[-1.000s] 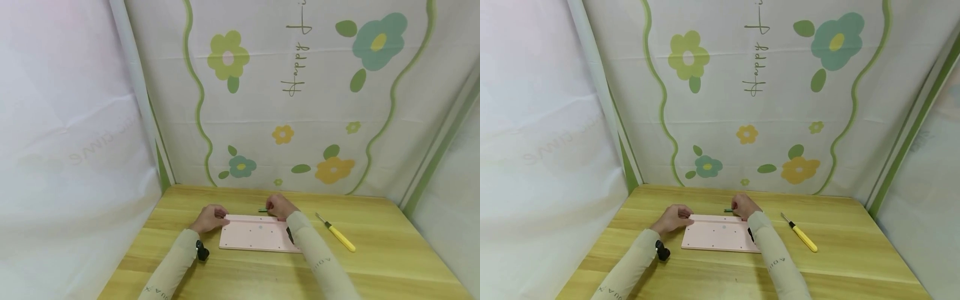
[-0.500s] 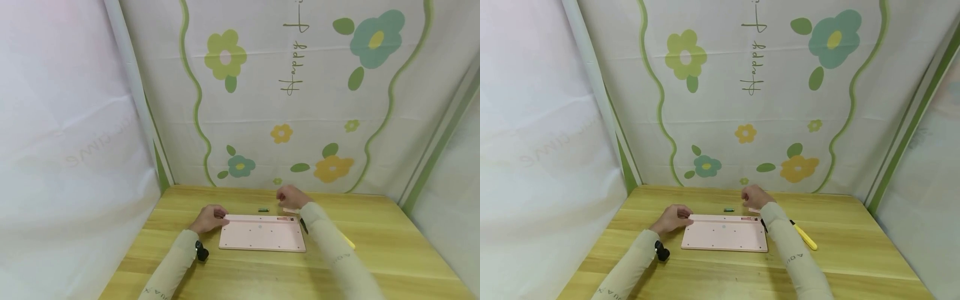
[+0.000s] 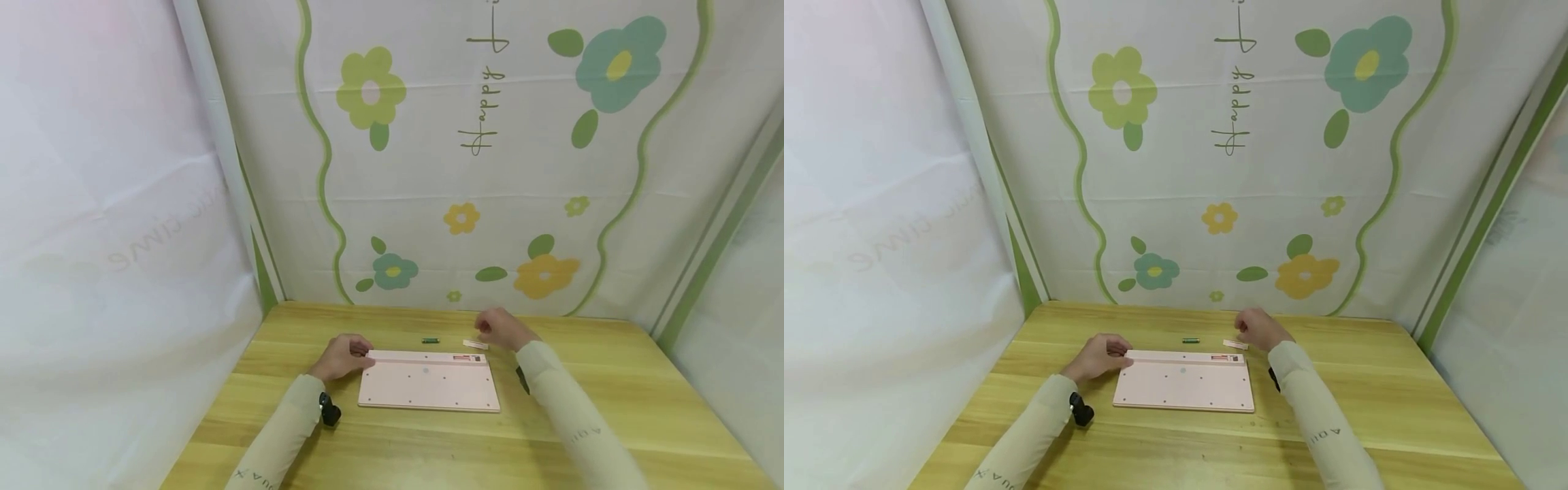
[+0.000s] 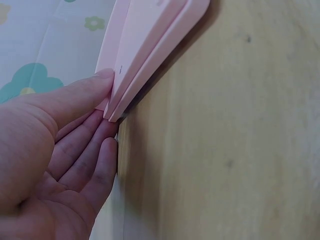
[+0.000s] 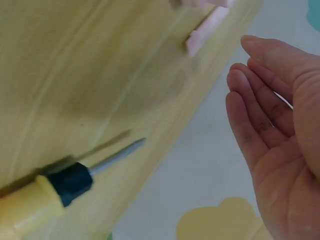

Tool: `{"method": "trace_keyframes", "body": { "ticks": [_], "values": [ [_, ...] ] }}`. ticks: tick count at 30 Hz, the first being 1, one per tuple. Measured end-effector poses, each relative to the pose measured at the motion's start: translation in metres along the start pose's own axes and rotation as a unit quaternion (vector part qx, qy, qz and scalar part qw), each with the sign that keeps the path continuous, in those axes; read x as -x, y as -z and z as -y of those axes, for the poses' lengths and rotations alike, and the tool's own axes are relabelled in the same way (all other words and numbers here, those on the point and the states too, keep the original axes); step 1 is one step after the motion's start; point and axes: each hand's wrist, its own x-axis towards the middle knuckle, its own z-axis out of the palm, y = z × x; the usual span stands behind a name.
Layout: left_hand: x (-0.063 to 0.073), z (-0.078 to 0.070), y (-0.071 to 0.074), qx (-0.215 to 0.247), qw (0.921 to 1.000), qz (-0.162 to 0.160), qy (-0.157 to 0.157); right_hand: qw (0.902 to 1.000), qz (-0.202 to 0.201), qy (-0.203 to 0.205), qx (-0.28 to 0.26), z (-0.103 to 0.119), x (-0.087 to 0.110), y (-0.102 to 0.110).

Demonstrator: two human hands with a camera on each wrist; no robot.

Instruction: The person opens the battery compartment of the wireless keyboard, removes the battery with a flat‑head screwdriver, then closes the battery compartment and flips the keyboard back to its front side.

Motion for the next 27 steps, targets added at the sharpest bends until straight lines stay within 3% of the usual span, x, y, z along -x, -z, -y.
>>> {"method": "trace_keyframes", "body": {
  "ticks": [9, 15, 27],
  "values": [
    [0.000, -0.001, -0.001, -0.001, 1.0000, 0.000, 0.004, 0.9984, -0.028, -0.036, -0.032, -0.011, 0.013, -0.017],
    [0.001, 0.003, -0.004, 0.000, 0.9999, 0.000, 0.016, 0.9986, -0.018, -0.031, -0.039, -0.018, 0.019, -0.029],
    [0.000, 0.000, -0.001, 0.012, 0.9998, -0.010, 0.009, 0.9944, -0.025, -0.065, -0.079, -0.019, 0.017, -0.032]
  ]
}}
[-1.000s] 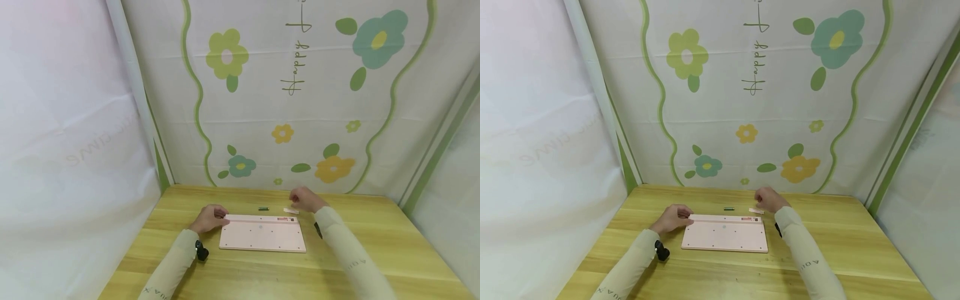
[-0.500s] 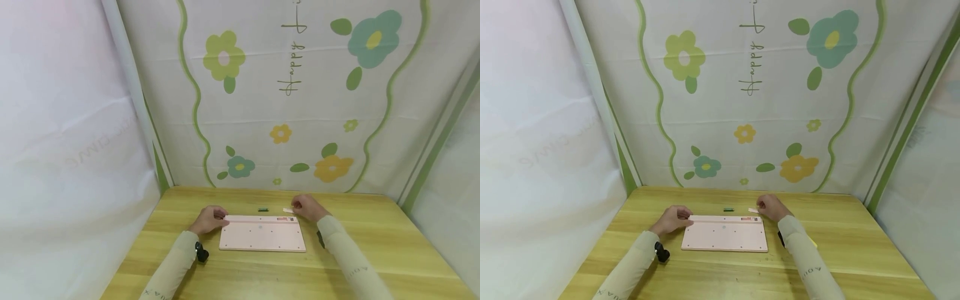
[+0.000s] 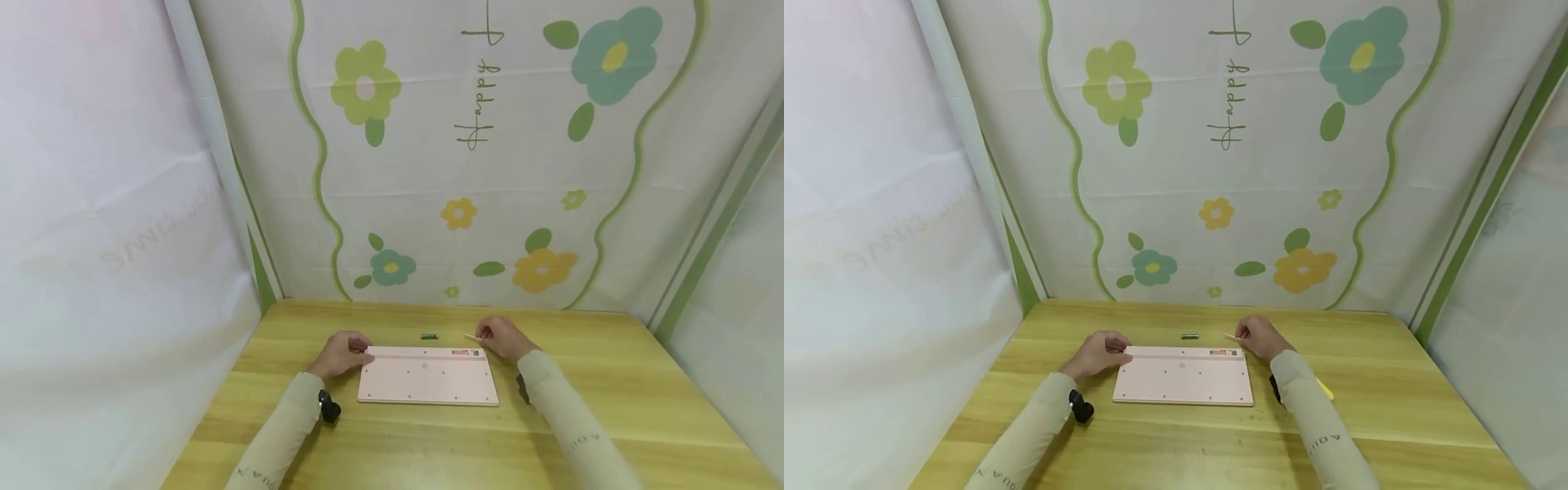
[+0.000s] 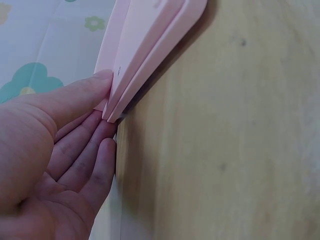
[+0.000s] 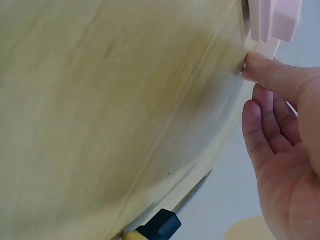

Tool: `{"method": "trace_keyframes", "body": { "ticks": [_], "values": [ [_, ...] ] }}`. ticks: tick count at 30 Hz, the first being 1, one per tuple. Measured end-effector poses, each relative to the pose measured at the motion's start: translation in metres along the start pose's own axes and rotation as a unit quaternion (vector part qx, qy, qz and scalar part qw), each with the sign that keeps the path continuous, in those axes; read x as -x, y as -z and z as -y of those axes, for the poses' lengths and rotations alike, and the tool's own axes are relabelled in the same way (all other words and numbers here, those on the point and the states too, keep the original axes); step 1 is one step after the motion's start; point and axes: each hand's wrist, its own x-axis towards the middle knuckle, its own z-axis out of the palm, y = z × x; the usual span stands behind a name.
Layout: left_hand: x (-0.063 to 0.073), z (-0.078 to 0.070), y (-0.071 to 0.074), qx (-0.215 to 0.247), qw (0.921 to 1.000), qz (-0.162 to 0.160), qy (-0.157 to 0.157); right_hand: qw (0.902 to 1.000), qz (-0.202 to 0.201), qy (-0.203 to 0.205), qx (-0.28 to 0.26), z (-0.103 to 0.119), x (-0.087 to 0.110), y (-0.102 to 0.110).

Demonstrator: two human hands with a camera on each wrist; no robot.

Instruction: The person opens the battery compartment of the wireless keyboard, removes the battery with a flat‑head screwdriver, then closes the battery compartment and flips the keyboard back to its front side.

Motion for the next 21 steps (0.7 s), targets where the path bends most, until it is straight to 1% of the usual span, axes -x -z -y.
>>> {"method": "trace_keyframes", "body": {
  "ticks": [2, 6, 9, 12, 14, 17, 21],
  "values": [
    [-0.001, 0.000, -0.001, -0.001, 1.0000, 0.000, 0.003, 0.9999, 0.003, 0.014, 0.004, 0.000, 0.002, 0.001],
    [-0.002, 0.001, -0.002, -0.001, 1.0000, 0.002, 0.009, 0.9995, 0.013, 0.023, 0.014, 0.002, 0.007, 0.007],
    [0.000, 0.000, -0.003, -0.001, 0.9999, 0.003, 0.010, 0.9997, 0.023, 0.012, 0.007, 0.007, 0.012, 0.014],
    [0.001, -0.002, -0.002, -0.003, 1.0000, 0.001, 0.006, 0.9995, 0.027, 0.015, -0.010, 0.012, 0.015, 0.024],
    [0.001, -0.003, -0.002, -0.005, 1.0000, 0.000, 0.007, 0.9989, 0.034, 0.024, -0.020, 0.017, 0.017, 0.032],
    [0.000, -0.003, -0.002, -0.008, 0.9999, -0.003, 0.010, 0.9974, 0.046, 0.052, -0.018, 0.026, 0.019, 0.041],
    [0.000, -0.001, -0.002, -0.010, 0.9999, -0.003, 0.010, 0.9942, 0.075, 0.076, -0.012, 0.040, 0.023, 0.047]
  ]
}}
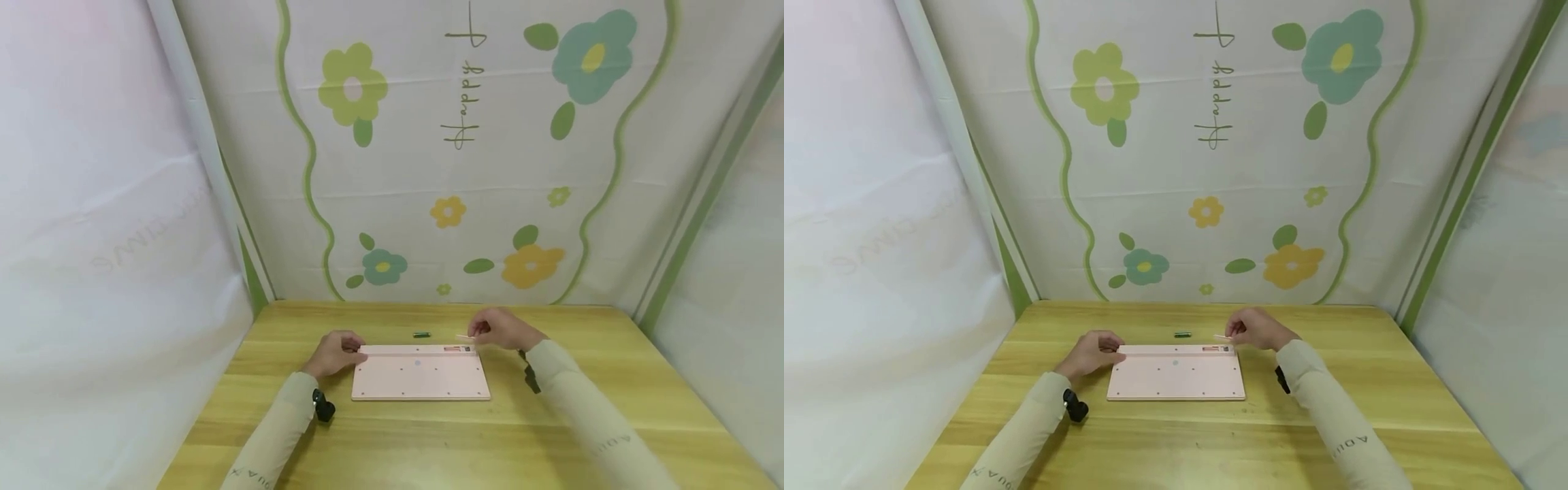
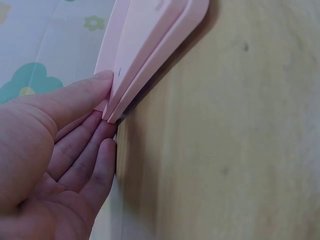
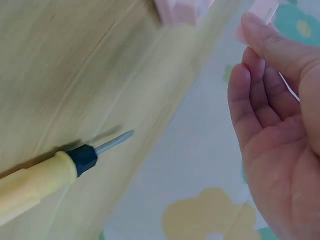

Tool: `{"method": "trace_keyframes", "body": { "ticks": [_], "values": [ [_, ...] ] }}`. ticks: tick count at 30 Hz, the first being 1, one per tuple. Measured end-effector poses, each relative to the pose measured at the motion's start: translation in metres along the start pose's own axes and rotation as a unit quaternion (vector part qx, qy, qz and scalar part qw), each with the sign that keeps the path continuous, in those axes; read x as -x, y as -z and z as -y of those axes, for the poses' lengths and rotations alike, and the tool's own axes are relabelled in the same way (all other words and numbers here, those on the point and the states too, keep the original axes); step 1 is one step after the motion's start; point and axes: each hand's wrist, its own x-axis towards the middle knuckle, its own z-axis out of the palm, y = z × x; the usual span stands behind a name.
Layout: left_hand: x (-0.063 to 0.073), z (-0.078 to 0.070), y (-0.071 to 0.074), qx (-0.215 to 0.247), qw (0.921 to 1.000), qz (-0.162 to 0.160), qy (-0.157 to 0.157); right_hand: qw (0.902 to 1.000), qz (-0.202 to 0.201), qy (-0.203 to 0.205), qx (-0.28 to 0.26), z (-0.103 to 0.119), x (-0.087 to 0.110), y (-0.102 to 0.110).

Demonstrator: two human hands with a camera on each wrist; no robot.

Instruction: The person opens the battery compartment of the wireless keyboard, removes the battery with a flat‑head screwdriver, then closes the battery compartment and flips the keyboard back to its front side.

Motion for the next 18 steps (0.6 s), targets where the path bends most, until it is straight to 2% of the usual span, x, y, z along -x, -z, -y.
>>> {"method": "trace_keyframes", "body": {
  "ticks": [6, 11, 18],
  "values": [
    [0.000, 0.000, 0.004, 0.002, 1.0000, 0.000, 0.002, 0.9989, 0.036, 0.024, -0.017, 0.019, -0.007, -0.002],
    [0.000, 0.001, 0.004, 0.006, 1.0000, 0.003, 0.001, 0.9987, 0.047, 0.000, -0.020, 0.025, -0.012, -0.006],
    [0.002, 0.001, 0.002, -0.005, 0.9999, 0.009, -0.004, 0.9967, 0.059, -0.031, -0.047, 0.023, -0.017, -0.013]
  ]
}}
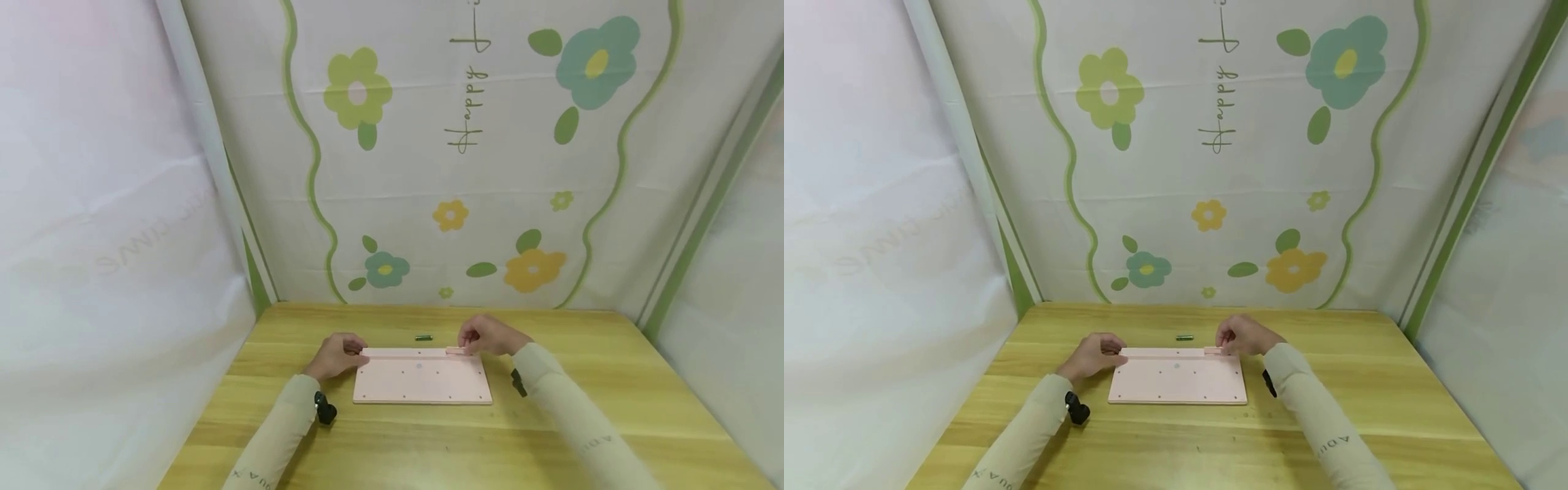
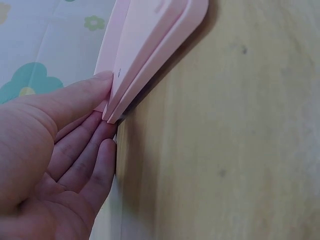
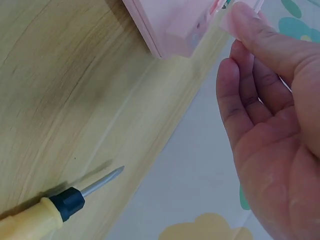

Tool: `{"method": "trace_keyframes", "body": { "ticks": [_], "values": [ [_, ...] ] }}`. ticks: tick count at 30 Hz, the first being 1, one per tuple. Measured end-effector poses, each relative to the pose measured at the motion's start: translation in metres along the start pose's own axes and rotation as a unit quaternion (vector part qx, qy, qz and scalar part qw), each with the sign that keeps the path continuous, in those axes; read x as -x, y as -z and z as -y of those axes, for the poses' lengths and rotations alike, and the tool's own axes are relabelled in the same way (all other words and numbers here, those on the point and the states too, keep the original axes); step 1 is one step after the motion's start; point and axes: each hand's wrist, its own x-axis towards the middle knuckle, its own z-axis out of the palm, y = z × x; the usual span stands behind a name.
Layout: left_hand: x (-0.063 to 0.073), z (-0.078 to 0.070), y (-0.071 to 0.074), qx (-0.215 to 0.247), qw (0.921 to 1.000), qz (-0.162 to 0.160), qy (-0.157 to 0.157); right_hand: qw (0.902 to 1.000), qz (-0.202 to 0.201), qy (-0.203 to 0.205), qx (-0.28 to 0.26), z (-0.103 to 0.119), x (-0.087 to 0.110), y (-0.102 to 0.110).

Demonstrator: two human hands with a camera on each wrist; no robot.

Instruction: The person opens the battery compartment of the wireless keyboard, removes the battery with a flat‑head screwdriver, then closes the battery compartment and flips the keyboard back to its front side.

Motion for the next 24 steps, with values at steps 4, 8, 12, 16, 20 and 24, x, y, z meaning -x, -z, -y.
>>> {"method": "trace_keyframes", "body": {
  "ticks": [4, 8, 12, 16, 20, 24],
  "values": [
    [0.001, 0.000, -0.001, 0.002, 1.0000, -0.003, 0.001, 0.9999, 0.005, -0.006, -0.010, -0.004, -0.003, -0.004],
    [0.001, -0.001, -0.001, 0.005, 1.0000, -0.006, 0.000, 1.0000, 0.004, 0.004, -0.002, -0.007, -0.005, -0.005],
    [0.000, -0.003, -0.001, 0.008, 0.9999, -0.006, 0.001, 0.9999, 0.004, 0.015, 0.003, -0.009, -0.006, -0.006],
    [0.000, -0.004, 0.000, 0.012, 0.9999, -0.006, 0.003, 0.9998, 0.005, 0.020, -0.001, -0.012, -0.007, -0.006],
    [-0.001, -0.002, -0.001, 0.009, 0.9999, -0.004, 0.005, 0.9998, 0.009, 0.016, 0.001, -0.015, -0.008, -0.007],
    [-0.001, 0.001, -0.001, 0.010, 0.9999, -0.004, 0.013, 0.9999, 0.013, -0.006, 0.000, -0.016, -0.009, -0.007]
  ]
}}
